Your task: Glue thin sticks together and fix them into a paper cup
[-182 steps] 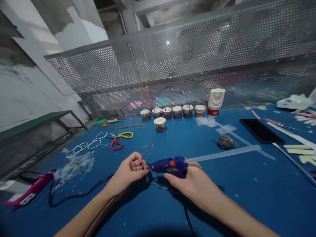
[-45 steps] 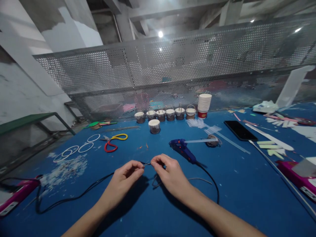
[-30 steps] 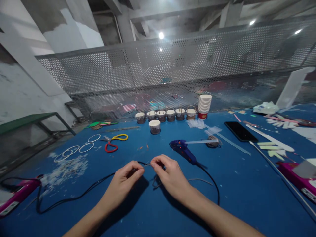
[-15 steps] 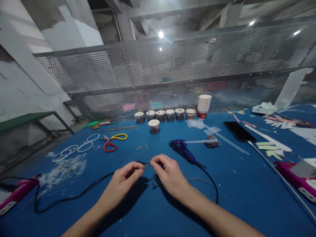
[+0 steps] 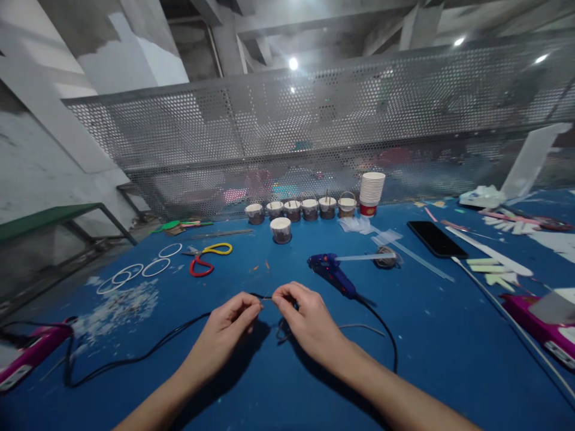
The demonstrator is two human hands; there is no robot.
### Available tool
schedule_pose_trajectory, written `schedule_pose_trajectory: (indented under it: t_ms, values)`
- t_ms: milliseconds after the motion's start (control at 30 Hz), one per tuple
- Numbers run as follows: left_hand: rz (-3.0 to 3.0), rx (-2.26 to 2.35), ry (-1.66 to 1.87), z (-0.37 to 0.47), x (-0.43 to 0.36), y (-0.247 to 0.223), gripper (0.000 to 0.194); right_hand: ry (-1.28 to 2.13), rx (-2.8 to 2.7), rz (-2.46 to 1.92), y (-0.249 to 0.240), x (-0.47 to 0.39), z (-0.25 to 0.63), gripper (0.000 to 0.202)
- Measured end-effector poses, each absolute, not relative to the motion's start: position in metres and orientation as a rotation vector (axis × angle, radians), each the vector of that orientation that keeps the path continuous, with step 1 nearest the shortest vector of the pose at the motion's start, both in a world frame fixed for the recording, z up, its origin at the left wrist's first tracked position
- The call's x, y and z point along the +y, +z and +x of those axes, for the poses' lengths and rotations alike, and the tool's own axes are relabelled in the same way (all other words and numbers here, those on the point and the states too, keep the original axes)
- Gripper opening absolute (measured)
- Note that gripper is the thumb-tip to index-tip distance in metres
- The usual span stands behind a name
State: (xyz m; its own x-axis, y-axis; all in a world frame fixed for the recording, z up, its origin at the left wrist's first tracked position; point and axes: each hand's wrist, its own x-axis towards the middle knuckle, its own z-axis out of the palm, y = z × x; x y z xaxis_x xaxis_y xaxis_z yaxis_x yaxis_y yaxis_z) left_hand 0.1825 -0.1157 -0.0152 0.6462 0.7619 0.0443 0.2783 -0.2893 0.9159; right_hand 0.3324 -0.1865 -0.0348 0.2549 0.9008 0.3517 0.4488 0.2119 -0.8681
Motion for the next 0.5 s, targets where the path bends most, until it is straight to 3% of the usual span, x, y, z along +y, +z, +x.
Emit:
schedule_pose_trajectory:
  t_ms: [500]
  values:
    - [1.676,0.787,0.624,0.1836,-0.1107,-0.0240,0.019,0.513,-1.362,-1.423,-0.0351,-0.1858,0.3327,0.019]
